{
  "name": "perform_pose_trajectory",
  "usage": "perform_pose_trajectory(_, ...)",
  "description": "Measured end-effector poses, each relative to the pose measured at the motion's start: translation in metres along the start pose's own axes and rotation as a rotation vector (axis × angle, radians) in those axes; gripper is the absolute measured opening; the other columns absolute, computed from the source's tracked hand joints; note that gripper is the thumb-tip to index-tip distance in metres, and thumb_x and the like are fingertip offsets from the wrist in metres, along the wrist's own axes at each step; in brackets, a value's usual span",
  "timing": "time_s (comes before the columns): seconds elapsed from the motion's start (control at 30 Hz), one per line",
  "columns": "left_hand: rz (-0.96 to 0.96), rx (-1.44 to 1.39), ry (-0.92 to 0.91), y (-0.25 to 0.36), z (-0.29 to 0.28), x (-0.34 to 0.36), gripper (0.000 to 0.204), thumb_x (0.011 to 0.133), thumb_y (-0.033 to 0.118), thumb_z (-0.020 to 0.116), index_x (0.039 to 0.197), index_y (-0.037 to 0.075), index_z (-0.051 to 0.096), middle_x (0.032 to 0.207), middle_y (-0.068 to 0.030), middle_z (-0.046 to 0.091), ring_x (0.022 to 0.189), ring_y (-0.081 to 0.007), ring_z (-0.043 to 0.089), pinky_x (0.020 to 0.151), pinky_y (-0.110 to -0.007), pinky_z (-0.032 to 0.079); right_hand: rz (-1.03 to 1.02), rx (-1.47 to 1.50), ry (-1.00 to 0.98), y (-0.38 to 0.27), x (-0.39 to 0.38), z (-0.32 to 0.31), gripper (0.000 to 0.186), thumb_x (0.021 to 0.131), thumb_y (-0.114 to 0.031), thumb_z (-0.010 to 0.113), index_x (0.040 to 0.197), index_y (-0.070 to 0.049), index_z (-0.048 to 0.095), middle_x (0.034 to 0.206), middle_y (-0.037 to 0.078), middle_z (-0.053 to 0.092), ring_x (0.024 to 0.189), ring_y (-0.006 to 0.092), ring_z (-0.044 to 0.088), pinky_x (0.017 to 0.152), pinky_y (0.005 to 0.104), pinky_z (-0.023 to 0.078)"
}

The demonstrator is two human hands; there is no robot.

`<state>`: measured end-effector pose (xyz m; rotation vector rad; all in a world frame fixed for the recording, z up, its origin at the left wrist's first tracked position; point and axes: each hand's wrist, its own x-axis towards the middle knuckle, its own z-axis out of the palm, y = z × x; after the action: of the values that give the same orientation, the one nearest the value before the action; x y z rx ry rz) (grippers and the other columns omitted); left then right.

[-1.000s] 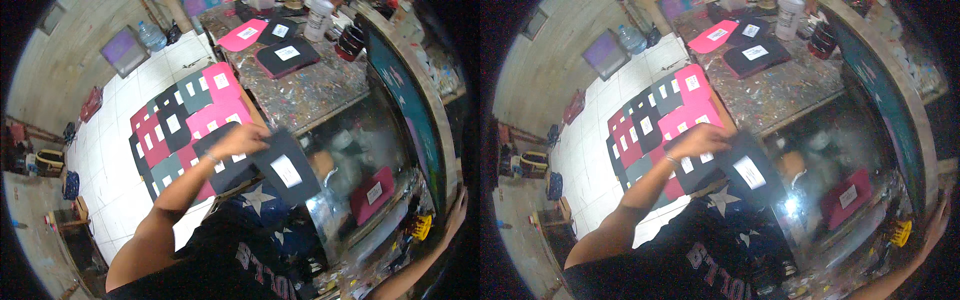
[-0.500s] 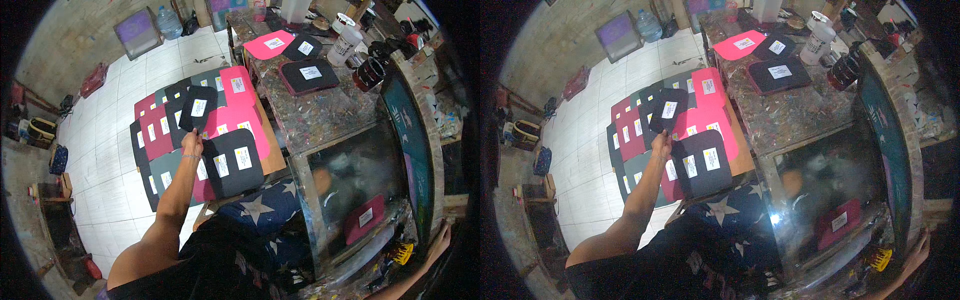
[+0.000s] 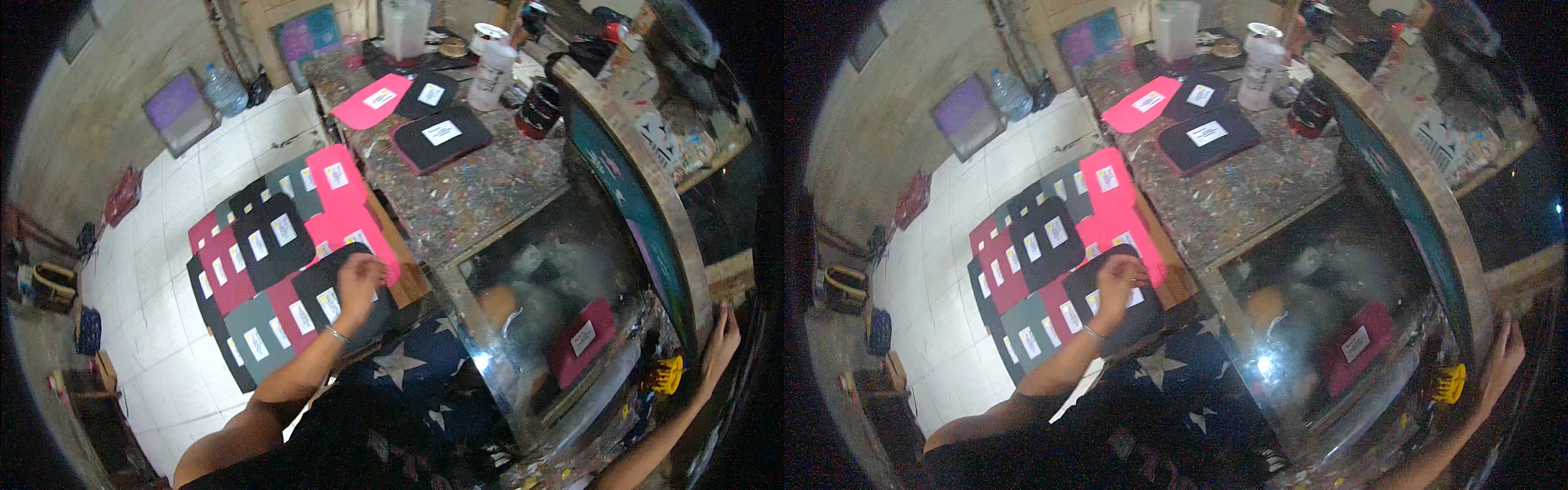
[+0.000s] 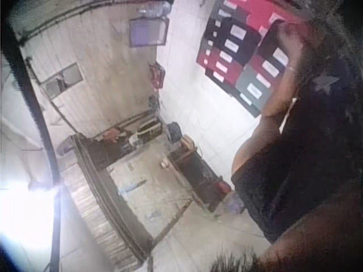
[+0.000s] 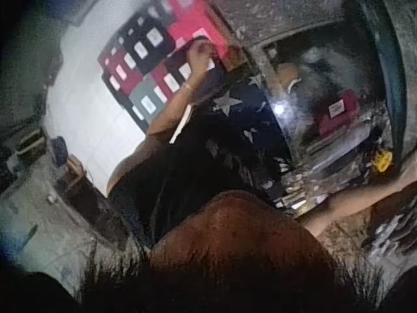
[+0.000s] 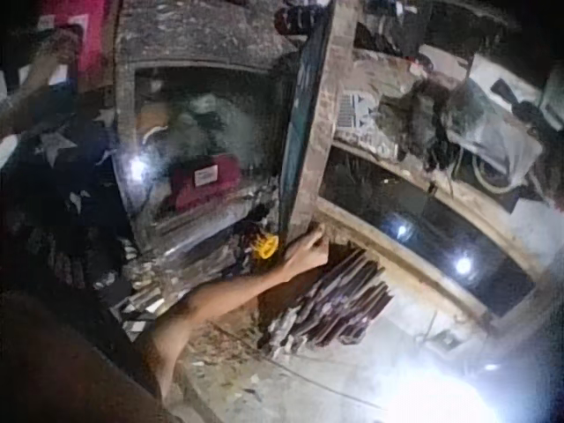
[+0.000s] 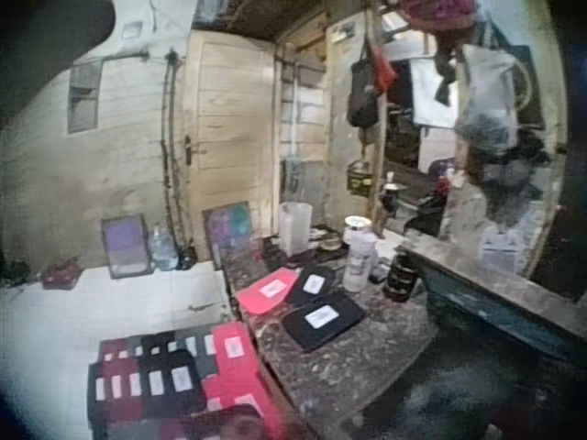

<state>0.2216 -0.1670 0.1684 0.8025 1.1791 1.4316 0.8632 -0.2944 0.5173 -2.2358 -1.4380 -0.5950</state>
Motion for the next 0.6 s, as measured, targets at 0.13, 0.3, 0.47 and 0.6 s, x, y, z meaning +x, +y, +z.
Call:
perform_pose_trajectory(0.13, 0.634, 0.518, -0.674, 0.029, 0.139, -0.026, 0.023, 0.099, 0.019, 0.066, 0.115, 0.003, 0.068, 0.108, -0.0156, 0.071, 0.101, -0.0343, 0.068, 0.091, -0.042, 0.054, -0.003, 0.018, 0.034, -0.038, -0.001, -0.010, 0.054, 0.108, -0.039, 0.053, 0.122, 0.011, 0.067, 0.109, 0.023, 0.074, 0.098, 0.0265, 0.067, 0.092, 0.0381, 0.050)
perform_pose_trajectory(0.3, 0.934, 0.434, -1.376, -0.004, 0.269, -0.111, 0.053, 0.099, 0.036, 0.063, 0.137, 0.000, 0.060, 0.142, -0.0221, 0.059, 0.138, -0.0376, 0.051, 0.119, -0.049, 0.037, -0.068, 0.026, 0.041, -0.080, 0.021, -0.011, 0.051, 0.103, -0.038, 0.057, 0.109, 0.010, 0.071, 0.098, 0.022, 0.073, 0.090, 0.0321, 0.068, 0.088, 0.0399, 0.050)
perform_pose_trajectory(0.47, 0.981, 0.349, -1.895, -0.050, 0.341, -0.238, 0.082, 0.097, 0.063, 0.056, 0.154, 0.005, 0.044, 0.159, -0.0147, 0.045, 0.154, -0.0325, 0.031, 0.128, -0.057, 0.014, -0.079, 0.033, -0.026, -0.081, 0.036, -0.034, 0.046, 0.104, -0.042, 0.052, 0.123, -0.005, 0.073, 0.103, 0.024, 0.071, 0.093, 0.0346, 0.067, 0.090, 0.0432, 0.049)
perform_pose_trajectory(0.6, 0.877, 0.973, -1.868, -0.049, 0.324, -0.210, 0.077, 0.096, 0.058, 0.061, 0.149, 0.003, 0.051, 0.155, -0.0177, 0.050, 0.148, -0.0350, 0.040, 0.126, -0.057, 0.018, 0.096, 0.072, -0.062, -0.116, 0.038, -0.040, 0.068, 0.099, -0.050, 0.061, 0.072, 0.012, 0.064, 0.057, 0.018, 0.055, 0.052, 0.0244, 0.050, 0.056, 0.0443, 0.045)
